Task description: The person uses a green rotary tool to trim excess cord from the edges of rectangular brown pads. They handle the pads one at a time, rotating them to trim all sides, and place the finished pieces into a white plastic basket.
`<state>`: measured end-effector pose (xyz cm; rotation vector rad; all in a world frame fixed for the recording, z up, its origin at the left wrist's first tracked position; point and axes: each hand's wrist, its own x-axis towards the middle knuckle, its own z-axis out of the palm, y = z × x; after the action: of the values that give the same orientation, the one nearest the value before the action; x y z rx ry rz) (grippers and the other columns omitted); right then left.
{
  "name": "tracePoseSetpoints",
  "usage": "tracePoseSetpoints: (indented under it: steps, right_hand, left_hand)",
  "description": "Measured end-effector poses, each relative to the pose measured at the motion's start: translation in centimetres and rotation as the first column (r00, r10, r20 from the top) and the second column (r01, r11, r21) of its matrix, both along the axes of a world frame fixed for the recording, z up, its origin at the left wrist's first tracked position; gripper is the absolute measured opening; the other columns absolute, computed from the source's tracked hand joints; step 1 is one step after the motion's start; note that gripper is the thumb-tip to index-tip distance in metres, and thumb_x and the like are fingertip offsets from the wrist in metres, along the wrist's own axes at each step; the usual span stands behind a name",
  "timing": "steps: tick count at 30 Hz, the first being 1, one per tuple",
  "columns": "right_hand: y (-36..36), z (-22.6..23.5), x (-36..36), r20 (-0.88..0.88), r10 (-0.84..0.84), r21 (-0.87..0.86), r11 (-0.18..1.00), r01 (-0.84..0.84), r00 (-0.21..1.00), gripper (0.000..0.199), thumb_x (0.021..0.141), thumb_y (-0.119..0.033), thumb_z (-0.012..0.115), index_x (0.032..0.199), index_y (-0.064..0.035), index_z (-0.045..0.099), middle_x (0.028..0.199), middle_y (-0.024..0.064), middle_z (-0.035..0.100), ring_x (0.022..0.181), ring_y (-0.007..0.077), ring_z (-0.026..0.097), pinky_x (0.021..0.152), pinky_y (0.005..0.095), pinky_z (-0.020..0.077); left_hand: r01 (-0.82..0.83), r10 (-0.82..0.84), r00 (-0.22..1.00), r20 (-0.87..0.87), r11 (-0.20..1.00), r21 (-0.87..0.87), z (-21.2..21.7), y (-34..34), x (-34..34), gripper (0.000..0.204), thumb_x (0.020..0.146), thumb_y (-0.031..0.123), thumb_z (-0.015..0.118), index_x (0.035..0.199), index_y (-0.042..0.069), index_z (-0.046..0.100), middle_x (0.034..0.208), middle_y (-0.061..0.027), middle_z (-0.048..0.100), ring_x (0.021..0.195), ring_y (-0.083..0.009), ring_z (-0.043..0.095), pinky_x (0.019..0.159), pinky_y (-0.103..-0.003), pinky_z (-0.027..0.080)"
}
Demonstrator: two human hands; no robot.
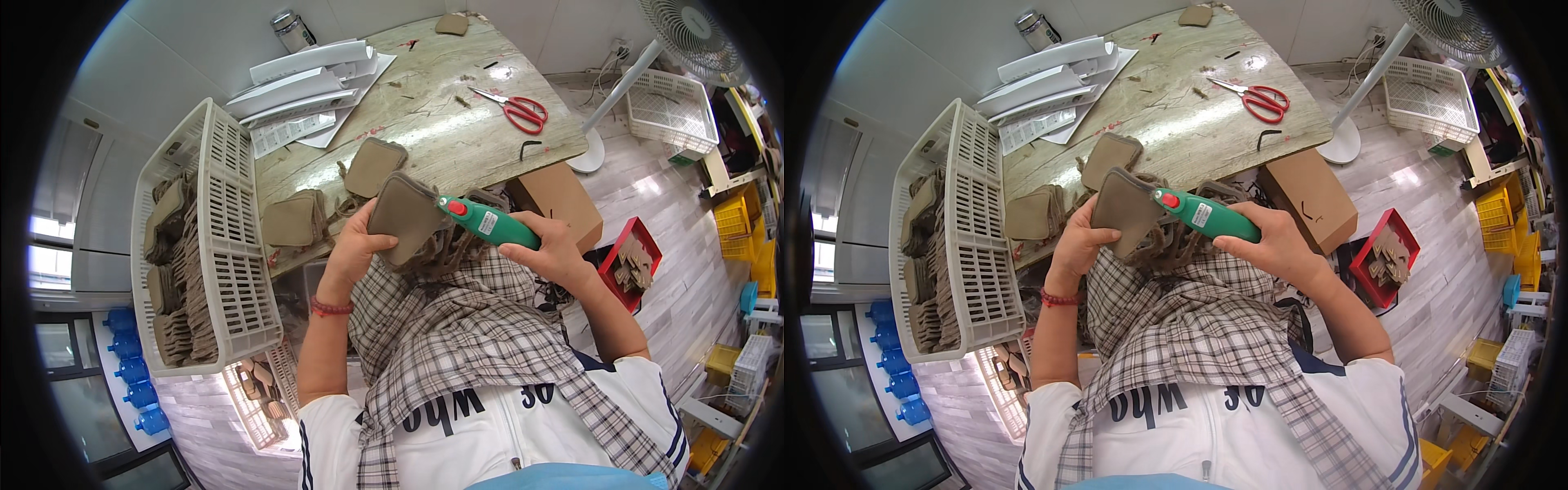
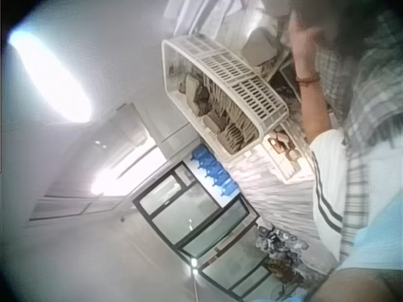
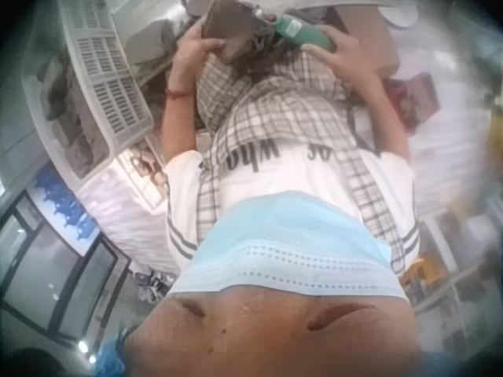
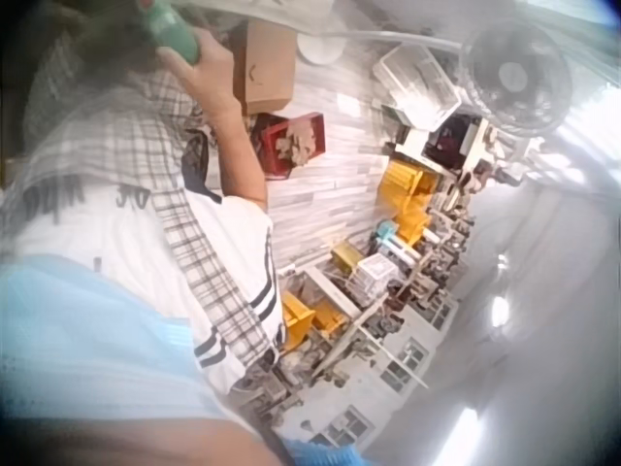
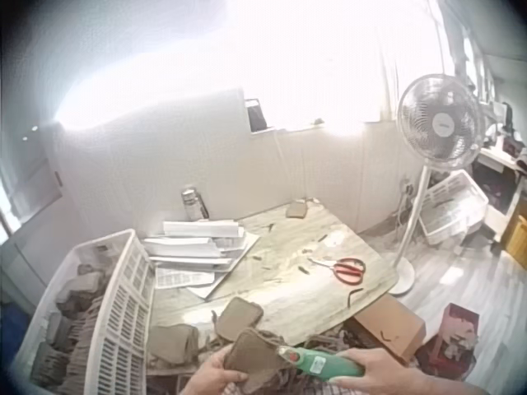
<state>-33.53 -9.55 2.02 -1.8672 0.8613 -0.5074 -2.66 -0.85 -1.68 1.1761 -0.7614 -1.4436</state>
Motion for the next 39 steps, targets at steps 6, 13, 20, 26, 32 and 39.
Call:
tracePoseSetpoints:
  steps: [6,13,20,26,32,39]
  right_hand:
    - [0.6,-0.3,1.3,0.049,-0.027,0.059,0.998,0.024,0.998,0.042,0.082,-0.026,0.073,0.112,0.0009,0.061,0.079,0.006,0.064,0.069,0.0101,0.06,0.064,0.0259,0.0485]
    - [0.1,-0.3,1.6,0.015,0.008,0.206,0.979,-0.011,1.0,0.04,0.083,-0.025,0.073,0.111,0.0012,0.062,0.079,0.005,0.065,0.064,0.008,0.059,0.06,0.0242,0.0475]
    - [-0.6,-1.2,0.6,0.023,0.038,0.35,0.936,-0.044,0.999,0.038,0.083,-0.021,0.071,0.11,0.0033,0.061,0.077,0.0026,0.06,0.061,0.0074,0.056,0.056,0.0236,0.0463]
    - [-0.5,-1.3,0.5,0.011,0.062,0.364,0.929,-0.061,0.998,0.038,0.083,-0.024,0.072,0.108,0.0024,0.062,0.076,0.0031,0.061,0.061,0.0075,0.056,0.056,0.0236,0.0462]
    - [-0.5,-1.8,0.3,-0.012,0.094,0.297,0.951,-0.086,0.995,0.043,0.081,-0.03,0.074,0.109,0.0012,0.064,0.078,0.0055,0.064,0.066,0.0106,0.06,0.062,0.0263,0.0485]
    - [-0.1,-1.4,0.7,-0.047,0.114,0.238,0.966,-0.099,0.992,0.044,0.08,-0.031,0.075,0.108,0.0014,0.064,0.081,0.009,0.067,0.072,0.013,0.062,0.067,0.0282,0.0496]
  left_hand:
    - [0.083,-0.083,0.997,-0.004,0.995,0.061,0.2,0.0,-1.0,0.07,0.072,-0.016,0.056,0.138,0.001,0.043,0.123,-0.0079,0.061,0.111,-0.0157,0.059,0.096,-0.029,0.046]
    - [0.214,-0.228,0.971,0.07,0.963,0.162,0.7,0.4,-0.2,0.065,0.072,-0.014,0.058,0.134,0.001,0.048,0.119,-0.0062,0.061,0.107,-0.0139,0.059,0.093,-0.028,0.046]
    - [0.134,-0.189,0.919,0.347,0.975,0.177,1.7,0.4,2.9,0.037,0.074,-0.007,0.066,0.109,0.003,0.061,0.093,-0.0001,0.064,0.085,-0.0089,0.06,0.078,-0.024,0.049]
    - [-0.171,0.174,0.962,0.209,0.985,-0.035,1.2,0.7,3.1,0.019,0.081,0.002,0.07,0.099,-0.001,0.067,0.091,-0.0067,0.07,0.079,-0.0117,0.065,0.073,-0.025,0.052]
    - [-0.174,0.175,0.964,0.2,0.985,-0.022,1.4,0.5,2.6,0.015,0.081,0.002,0.07,0.096,-0.001,0.067,0.088,-0.0068,0.07,0.076,-0.012,0.066,0.072,-0.025,0.052]
    - [-0.08,0.073,0.977,0.201,0.996,0.03,1.3,0.2,1.7,0.018,0.08,0.001,0.071,0.097,-0.002,0.068,0.087,-0.0062,0.07,0.075,-0.0108,0.065,0.07,-0.024,0.052]
